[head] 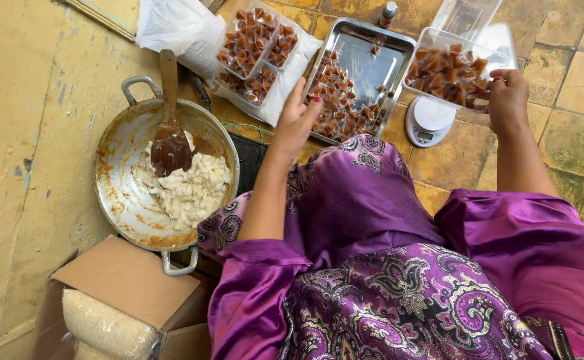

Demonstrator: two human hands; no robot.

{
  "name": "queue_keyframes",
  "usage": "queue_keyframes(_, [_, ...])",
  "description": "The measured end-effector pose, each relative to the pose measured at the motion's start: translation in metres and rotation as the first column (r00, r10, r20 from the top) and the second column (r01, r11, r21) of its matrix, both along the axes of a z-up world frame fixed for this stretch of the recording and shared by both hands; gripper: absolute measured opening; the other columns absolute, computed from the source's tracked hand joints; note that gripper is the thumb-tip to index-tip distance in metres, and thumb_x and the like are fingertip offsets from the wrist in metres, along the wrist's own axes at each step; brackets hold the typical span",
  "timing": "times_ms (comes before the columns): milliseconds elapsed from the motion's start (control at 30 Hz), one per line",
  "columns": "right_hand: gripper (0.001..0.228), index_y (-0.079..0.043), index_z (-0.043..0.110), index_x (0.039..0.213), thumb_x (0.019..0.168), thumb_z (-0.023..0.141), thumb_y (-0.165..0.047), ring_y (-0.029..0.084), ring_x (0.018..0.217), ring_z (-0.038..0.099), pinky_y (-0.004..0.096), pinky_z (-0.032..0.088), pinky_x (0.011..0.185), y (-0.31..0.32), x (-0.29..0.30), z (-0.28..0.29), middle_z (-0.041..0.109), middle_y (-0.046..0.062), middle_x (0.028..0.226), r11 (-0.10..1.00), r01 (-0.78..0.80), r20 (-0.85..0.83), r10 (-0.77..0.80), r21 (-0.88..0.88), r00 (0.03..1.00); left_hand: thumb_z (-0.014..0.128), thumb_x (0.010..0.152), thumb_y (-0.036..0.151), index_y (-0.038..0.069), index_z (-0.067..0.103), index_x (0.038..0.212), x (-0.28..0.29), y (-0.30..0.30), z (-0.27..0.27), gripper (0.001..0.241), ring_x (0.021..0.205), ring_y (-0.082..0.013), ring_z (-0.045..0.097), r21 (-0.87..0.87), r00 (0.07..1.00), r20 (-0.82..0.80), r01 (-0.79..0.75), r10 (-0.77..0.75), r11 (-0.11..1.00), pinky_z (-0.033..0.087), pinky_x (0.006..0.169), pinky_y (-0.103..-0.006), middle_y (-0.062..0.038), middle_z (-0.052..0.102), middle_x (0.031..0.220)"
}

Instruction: The person picks up small pyramid-shaped pastries and places them into plastic containers, occasionally rearranging the items on metal trays.

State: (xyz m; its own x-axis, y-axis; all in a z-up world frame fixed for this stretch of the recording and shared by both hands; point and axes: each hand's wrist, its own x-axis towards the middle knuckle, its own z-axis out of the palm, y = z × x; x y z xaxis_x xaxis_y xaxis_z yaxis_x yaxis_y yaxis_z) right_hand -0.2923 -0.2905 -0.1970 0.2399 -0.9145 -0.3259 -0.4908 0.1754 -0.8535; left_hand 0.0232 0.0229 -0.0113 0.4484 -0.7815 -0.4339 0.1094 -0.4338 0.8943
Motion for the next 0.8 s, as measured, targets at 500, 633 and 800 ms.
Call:
queue_keyframes(500, [0.029,-0.022,0.056,0.104,0.099,0.032,-0.006,0.014,0.068,0.062,0.036,0.05,0.055,-0.028,-0.05,-0.184,0.064,-0.002,0.086,0.958,0.258,-0.016,-0.258,0.126,0.966,0.057,0.093,0.048,0.026,0.049,0.147,0.027,0.04,-0.009,0.059,0.121,-0.0161,0.055,-0.072,0.964,0.019,-0.262,0.264,0.962,0.041,0.106,-0.0436,-0.002,0.061,0.137])
queue_keyframes(633, [0.047,-0.025,0.055,0.102,0.088,0.021,0.004,0.01,0.072,0.05,0.035,0.048,0.059,-0.022,-0.037,-0.176,0.057,-0.004,0.087,0.908,0.332,-0.091,-0.319,0.256,0.943,0.057,0.094,0.049,0.021,0.044,0.151,0.026,0.043,-0.005,0.064,0.136,-0.0238,0.053,-0.089,0.968,0.008,-0.25,0.252,0.964,0.036,0.114,-0.0538,-0.008,0.054,0.151])
queue_keyframes(800, [0.035,-0.027,0.053,0.088,0.087,0.026,-0.004,0.01,0.069,0.036,0.029,0.034,0.064,-0.026,-0.035,-0.188,0.048,-0.01,0.076,0.837,0.405,-0.006,-0.433,0.369,0.901,0.056,0.096,0.044,0.021,0.044,0.151,0.025,0.046,-0.002,0.061,0.129,-0.0216,0.055,-0.089,0.968,0.029,-0.245,0.249,0.965,0.037,0.114,-0.0525,-0.007,0.058,0.143])
